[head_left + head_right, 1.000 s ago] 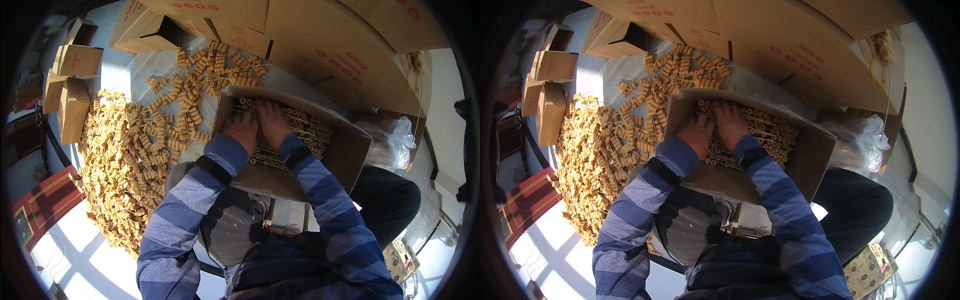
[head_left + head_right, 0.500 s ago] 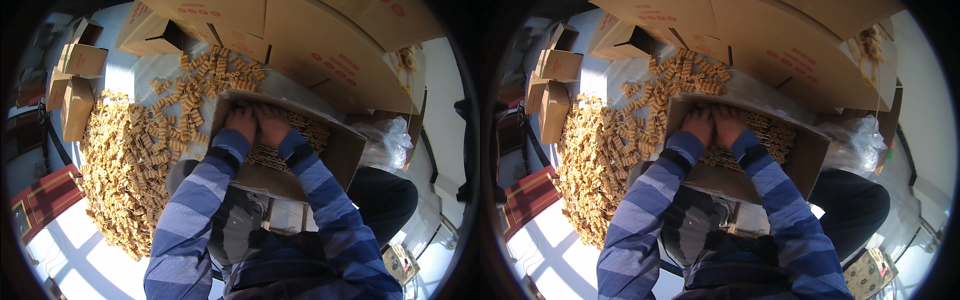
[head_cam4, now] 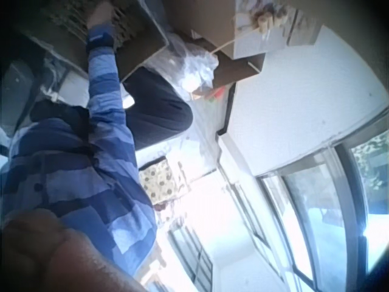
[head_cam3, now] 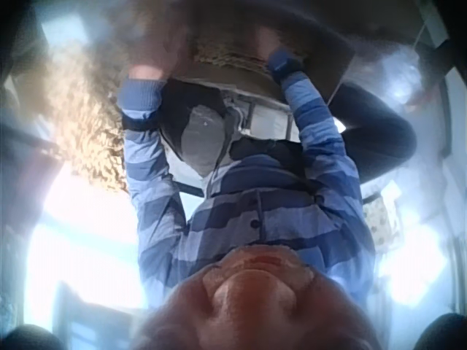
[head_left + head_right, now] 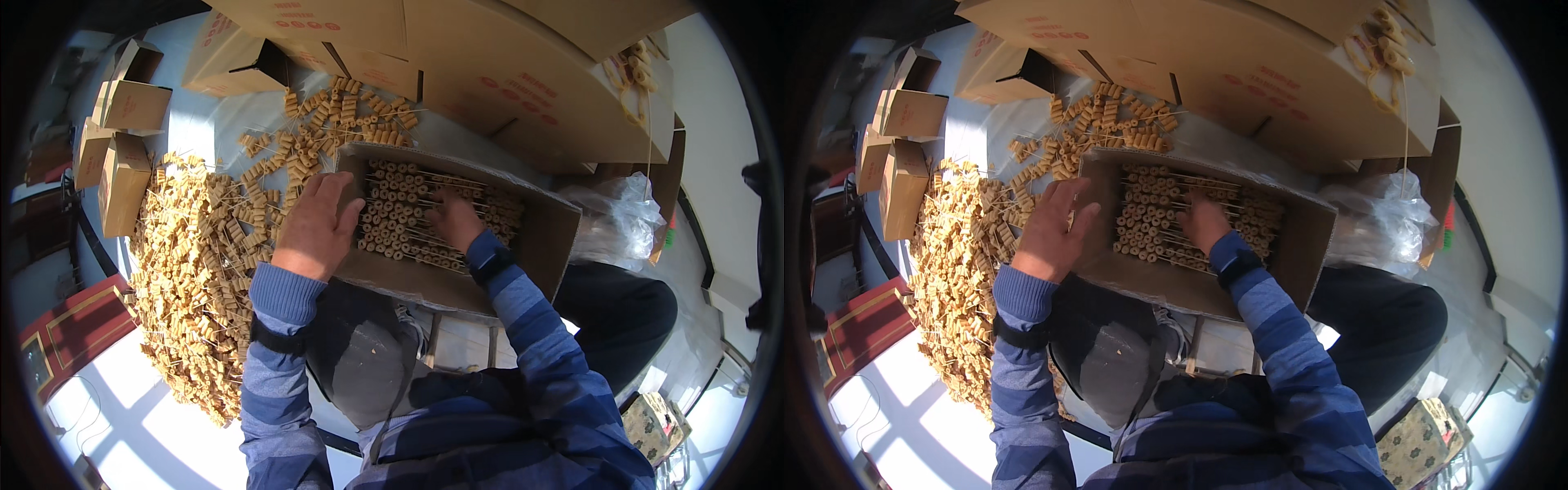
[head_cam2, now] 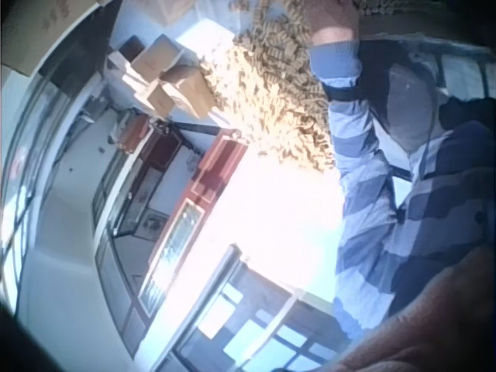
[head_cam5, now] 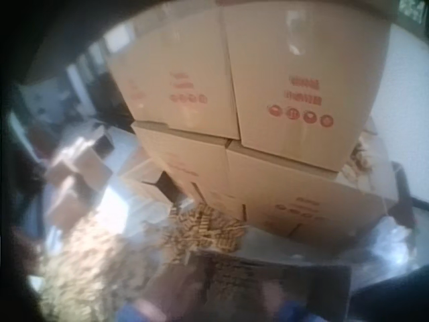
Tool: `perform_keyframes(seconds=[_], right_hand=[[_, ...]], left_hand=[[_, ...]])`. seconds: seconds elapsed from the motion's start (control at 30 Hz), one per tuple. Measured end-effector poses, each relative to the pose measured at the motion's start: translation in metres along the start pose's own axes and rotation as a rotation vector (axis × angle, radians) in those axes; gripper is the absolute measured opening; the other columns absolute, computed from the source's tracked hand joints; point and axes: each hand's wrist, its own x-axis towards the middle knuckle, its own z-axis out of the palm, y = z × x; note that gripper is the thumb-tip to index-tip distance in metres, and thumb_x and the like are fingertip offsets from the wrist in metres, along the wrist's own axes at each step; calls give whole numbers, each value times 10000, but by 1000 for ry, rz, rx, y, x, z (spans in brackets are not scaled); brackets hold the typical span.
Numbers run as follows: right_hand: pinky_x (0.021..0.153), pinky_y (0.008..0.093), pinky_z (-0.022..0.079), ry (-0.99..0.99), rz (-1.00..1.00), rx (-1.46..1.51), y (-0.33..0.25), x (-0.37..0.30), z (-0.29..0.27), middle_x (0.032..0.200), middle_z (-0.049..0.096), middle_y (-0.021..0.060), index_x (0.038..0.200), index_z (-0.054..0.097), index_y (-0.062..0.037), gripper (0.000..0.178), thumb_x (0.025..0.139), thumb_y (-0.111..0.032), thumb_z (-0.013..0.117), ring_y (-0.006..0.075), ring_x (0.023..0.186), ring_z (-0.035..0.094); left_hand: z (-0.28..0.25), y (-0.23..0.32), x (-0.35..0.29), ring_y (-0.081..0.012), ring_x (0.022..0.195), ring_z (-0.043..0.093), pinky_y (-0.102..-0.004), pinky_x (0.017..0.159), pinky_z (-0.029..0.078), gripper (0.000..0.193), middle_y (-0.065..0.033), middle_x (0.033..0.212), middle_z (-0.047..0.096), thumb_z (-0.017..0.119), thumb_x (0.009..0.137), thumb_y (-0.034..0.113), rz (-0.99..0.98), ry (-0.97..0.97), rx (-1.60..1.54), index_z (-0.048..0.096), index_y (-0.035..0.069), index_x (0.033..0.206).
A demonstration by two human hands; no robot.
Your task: The person sits on the floor and repeatedly picks up small cylindrical snack pieces and wooden skewers. They thread the snacks onto the skewers and place the completed skewers into a cardboard box.
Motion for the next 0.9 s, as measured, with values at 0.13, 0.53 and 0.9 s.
perform_keyframes(seconds=[0.13,0.53,0.9], right_hand=[[835,420,546,-165,185,296,4,16,26,996,706,218,1115,638,-41,303,873,-211,706,370,931,690],[933,372,508,-429,-36,154,-29,-28,-23,1134,689,164,1207,627,5,471,946,-384,671,279,1066,654],[885,532,506,-251,-281,-500,-42,-158,-48,1061,675,302,1330,557,-40,472,971,-346,532,495,1002,631]], left_hand=[[-52,-27,-86,-305,1009,644,-387,878,527,359,-185,1155,600,660,963,171,-348,60,-86,577,-8,1263],[112,-110,-391,-383,1096,654,-440,945,522,430,-231,1241,649,667,924,323,-963,-359,-149,622,21,1227],[239,-90,-469,-408,1075,651,-445,917,521,408,-233,1131,693,673,909,290,-840,-362,-348,629,21,1212]])
